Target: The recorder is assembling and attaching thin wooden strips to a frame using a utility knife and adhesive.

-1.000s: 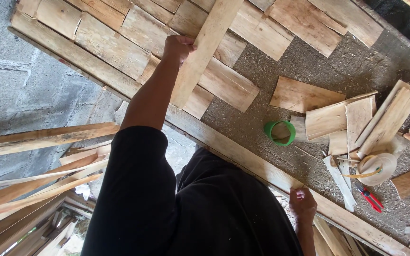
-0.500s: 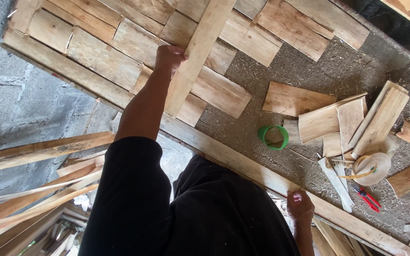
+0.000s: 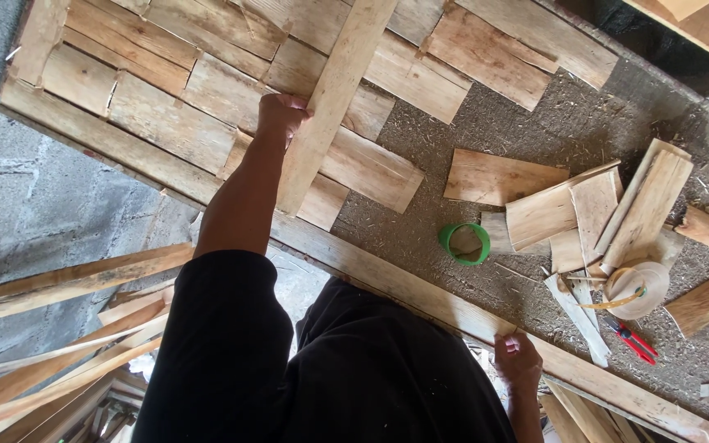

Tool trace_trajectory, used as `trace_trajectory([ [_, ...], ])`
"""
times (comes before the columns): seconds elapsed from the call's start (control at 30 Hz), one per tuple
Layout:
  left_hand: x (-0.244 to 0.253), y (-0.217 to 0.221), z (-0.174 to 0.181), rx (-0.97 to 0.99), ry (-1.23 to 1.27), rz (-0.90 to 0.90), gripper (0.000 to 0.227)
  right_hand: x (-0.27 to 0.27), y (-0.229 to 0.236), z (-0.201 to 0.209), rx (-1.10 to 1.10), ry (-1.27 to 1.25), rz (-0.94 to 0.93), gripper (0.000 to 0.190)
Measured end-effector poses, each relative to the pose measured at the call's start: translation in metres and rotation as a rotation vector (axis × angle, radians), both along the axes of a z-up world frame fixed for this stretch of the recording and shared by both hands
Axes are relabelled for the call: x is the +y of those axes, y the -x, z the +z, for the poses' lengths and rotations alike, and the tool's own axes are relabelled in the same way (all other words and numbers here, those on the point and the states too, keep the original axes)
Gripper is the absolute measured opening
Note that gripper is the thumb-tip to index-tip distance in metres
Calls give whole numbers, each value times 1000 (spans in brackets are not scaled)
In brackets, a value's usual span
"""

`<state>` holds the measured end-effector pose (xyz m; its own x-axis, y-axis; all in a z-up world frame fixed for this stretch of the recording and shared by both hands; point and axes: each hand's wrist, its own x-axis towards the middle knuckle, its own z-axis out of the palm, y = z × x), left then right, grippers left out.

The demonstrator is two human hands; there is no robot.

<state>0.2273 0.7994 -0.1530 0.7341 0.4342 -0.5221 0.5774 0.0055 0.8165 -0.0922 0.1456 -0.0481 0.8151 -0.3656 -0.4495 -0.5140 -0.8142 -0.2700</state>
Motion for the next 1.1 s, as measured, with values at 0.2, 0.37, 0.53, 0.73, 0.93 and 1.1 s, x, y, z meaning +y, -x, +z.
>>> trace_trajectory([
  [0.2, -3, 3, 10, 14, -11, 13, 20, -2, 0, 0, -25, -1, 29, 32],
  [0.37, 3, 0, -4, 14, -7, -2, 21, 0, -1, 1, -18, 13, 41, 31],
  [0.53, 3, 2, 2, 32, 20, -1, 20, -3, 3, -3, -16, -8, 51, 30],
  [0.73, 4, -1, 11, 57, 33, 11, 23, -4, 6, -4, -72, -20, 46, 28],
  [0.93, 8, -1, -9, 2, 48, 8, 24, -8, 6, -9, -86, -13, 89, 31],
  [1.1, 2, 3, -7, -48, 48, 23, 19, -10, 8, -10, -104, -27, 95, 31],
])
